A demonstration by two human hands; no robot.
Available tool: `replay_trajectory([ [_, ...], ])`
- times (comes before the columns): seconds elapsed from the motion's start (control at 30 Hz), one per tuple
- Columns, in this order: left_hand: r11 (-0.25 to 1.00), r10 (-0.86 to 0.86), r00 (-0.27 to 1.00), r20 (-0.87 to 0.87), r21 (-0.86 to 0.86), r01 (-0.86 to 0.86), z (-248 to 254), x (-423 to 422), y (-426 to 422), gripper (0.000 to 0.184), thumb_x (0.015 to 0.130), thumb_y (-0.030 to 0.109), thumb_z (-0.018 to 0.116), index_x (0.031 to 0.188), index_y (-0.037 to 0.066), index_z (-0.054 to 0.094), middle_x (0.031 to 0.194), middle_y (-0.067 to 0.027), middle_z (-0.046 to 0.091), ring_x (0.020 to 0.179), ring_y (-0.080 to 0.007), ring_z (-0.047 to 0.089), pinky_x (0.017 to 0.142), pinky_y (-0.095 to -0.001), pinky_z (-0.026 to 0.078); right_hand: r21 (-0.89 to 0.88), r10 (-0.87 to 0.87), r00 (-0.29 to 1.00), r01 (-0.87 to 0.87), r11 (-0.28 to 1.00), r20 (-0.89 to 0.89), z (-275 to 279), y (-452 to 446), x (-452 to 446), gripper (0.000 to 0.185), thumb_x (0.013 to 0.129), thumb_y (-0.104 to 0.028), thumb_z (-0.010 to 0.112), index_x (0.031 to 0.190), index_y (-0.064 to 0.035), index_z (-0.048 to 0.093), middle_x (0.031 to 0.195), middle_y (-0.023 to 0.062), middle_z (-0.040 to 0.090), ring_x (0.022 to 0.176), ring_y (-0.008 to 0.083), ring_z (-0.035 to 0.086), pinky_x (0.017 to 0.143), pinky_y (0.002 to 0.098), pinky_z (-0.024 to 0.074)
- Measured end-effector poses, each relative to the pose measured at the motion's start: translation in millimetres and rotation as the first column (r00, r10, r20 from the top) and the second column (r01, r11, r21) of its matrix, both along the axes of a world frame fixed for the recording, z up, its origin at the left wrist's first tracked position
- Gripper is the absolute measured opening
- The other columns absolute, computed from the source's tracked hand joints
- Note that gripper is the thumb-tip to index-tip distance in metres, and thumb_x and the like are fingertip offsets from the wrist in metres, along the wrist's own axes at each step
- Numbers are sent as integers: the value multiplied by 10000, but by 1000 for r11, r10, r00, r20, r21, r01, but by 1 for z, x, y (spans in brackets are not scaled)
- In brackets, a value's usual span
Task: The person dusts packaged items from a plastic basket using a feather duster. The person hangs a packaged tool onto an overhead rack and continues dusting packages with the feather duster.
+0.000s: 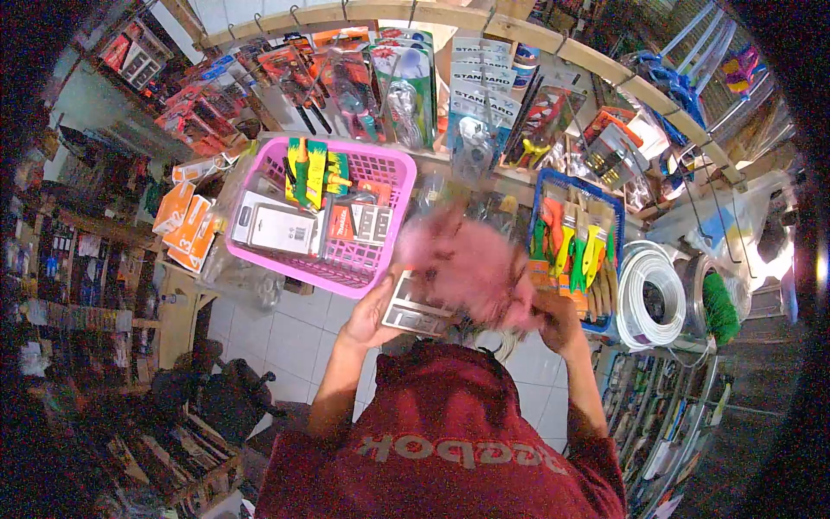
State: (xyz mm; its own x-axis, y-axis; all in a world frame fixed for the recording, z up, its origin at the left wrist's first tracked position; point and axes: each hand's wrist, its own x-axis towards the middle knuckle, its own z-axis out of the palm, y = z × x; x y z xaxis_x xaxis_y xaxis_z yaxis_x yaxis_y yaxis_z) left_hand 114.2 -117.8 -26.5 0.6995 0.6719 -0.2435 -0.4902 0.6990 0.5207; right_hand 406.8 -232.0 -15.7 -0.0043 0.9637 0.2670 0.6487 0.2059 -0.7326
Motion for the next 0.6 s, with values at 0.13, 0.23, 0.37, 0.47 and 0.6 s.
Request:
replay_trajectory([
  [0.13, 998, 4, 997, 74, -56, 0, 0, 1, -1, 479, 949, 365, 361, 1327, 73, 393, 1280, -151, 493, 1117, -322, 525, 952, -498, 414, -174, -147, 987, 156, 972, 63, -36, -7, 0, 382, 717, -82, 638, 1097, -104, 600, 962, 141, 642, 892, 330, 619, 758, 421, 510],
  [0.23, 998, -61, 973, 223, 35, 55, -22, -6, 3, 489, 962, 352, 326, 1395, 127, 304, 1337, -106, 435, 1201, -249, 461, 964, -442, 416, -113, 226, 957, -208, 972, 183, -28, -14, -16, 405, 702, -83, 640, 1102, -127, 600, 962, 138, 642, 879, 323, 623, 737, 428, 518],
  [0.37, 991, -54, 958, 281, -102, 86, -13, -5, 1, 544, 911, 416, 396, 1329, 68, 393, 1299, -166, 476, 1191, -331, 470, 980, -505, 390, -151, 136, 974, -109, 983, 181, -34, -14, -4, 426, 684, -83, 631, 1105, -138, 592, 911, 122, 644, 822, 325, 623, 689, 432, 509],
  [0.47, 986, -111, 983, 148, -104, 128, -15, -4, 1, 558, 898, 412, 410, 1313, 40, 407, 1289, -166, 486, 1185, -324, 475, 974, -491, 399, -45, 80, 984, -73, 996, 159, -36, -15, -8, 353, 641, -13, 597, 986, -85, 622, 793, 119, 620, 710, 321, 607, 613, 400, 491],
  [0.6, 992, -95, 986, 136, -73, 106, -33, -8, 8, 509, 937, 342, 369, 1291, -20, 423, 1210, -160, 551, 1068, -287, 563, 952, -410, 432, -25, 222, 956, -221, 975, 191, -21, -16, -24, 454, 603, -20, 650, 1051, -82, 620, 824, 103, 637, 714, 318, 613, 630, 404, 503],
])
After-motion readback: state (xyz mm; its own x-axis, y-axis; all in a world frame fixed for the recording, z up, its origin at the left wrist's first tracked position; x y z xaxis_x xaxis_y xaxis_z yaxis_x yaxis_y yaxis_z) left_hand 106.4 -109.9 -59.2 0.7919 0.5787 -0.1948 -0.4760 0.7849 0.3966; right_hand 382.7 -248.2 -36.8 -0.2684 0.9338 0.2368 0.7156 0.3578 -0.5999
